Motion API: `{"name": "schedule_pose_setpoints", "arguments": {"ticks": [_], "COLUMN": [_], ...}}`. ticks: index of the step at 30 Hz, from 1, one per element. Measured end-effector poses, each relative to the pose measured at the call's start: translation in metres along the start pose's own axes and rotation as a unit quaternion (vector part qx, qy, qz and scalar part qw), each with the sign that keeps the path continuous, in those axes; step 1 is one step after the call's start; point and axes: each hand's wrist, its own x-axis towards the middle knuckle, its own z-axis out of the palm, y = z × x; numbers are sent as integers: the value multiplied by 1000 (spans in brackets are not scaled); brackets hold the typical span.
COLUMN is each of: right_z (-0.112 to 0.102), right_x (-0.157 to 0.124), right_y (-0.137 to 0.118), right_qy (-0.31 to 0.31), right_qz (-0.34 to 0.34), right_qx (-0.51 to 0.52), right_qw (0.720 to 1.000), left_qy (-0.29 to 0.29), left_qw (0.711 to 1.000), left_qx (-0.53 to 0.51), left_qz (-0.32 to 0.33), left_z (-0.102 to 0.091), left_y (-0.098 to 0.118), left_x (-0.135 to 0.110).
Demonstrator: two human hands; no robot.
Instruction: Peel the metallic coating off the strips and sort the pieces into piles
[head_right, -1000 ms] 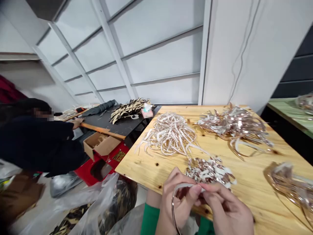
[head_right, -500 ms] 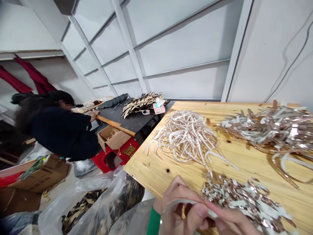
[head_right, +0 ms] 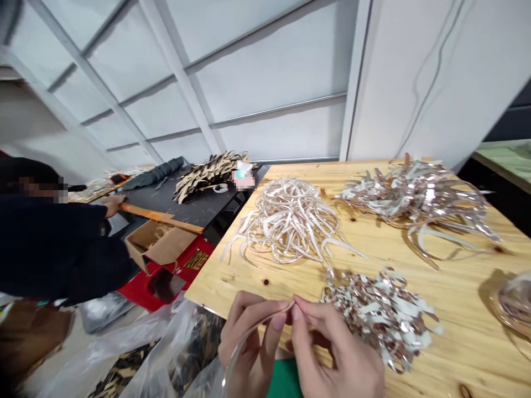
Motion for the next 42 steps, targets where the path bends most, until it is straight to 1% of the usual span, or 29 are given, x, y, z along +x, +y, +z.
{"name": "schedule_pose_setpoints", "arguments": {"ticks": [3, 6, 7, 9, 11, 13, 14, 16, 18, 19, 21, 23, 25, 27, 29, 31, 34, 38, 42], "right_z": [1, 2, 2, 2, 2, 1, 0, -2, -4, -5, -5, -5, -4, -4, -4, -5, -6, -5, -3], "right_x": [0, 5, 7, 9, 9, 8, 7, 6, 6, 6, 6, 6, 6, 5, 4, 3, 3, 2, 1], "right_y": [-5, -11, -11, -10, -8, -5, -4, -3, -2, -2, -1, 2, 7, 13, 17, 20, 22, 22, 23], "right_qy": [-10, -23, -21, -5, 22, 44, 40, 1, -50, -69, -93, -114, -133, -153, -168, -175, -174, -166, -143], "right_qz": [13, 42, 46, 43, 29, 18, 22, 49, 84, 97, 113, 117, 104, 82, 73, 83, 85, 83, 89], "right_qx": [3, 21, 22, 13, -6, -13, 1, 71, 161, 198, 244, 261, 265, 273, 287, 298, 316, 341, 370], "right_qw": [1000, 999, 998, 999, 999, 999, 999, 996, 982, 973, 959, 951, 949, 946, 940, 935, 929, 921, 914], "left_qy": [-20, -60, -65, -57, -37, -30, -29, -39, -68, -90, -128, -140, -163, -213, -261, -279, -272, -251, -211], "left_qw": [1000, 998, 998, 998, 997, 987, 977, 952, 933, 928, 931, 946, 955, 949, 938, 935, 943, 945, 951], "left_qx": [9, 4, -3, -24, -48, -76, -91, -115, -121, -117, -101, -92, -107, -131, -141, -135, -125, -159, -189], "left_qz": [17, 14, 9, -7, -55, -142, -193, -282, -331, -341, -327, -278, -222, -192, -180, -170, -145, -133, -126], "left_z": [-2, -1, 0, 4, 10, 15, 17, 19, 18, 17, 14, 9, 5, 2, 1, 0, 2, 6, 13], "left_y": [1, -1, -2, -2, -1, 0, 1, 0, -1, -1, 0, 1, 3, 2, -1, -4, -7, -9, -13], "left_x": [4, 7, 8, 7, 5, 2, 1, 0, 1, 2, 3, 4, 3, 1, -1, -3, -3, -4, -9]}}
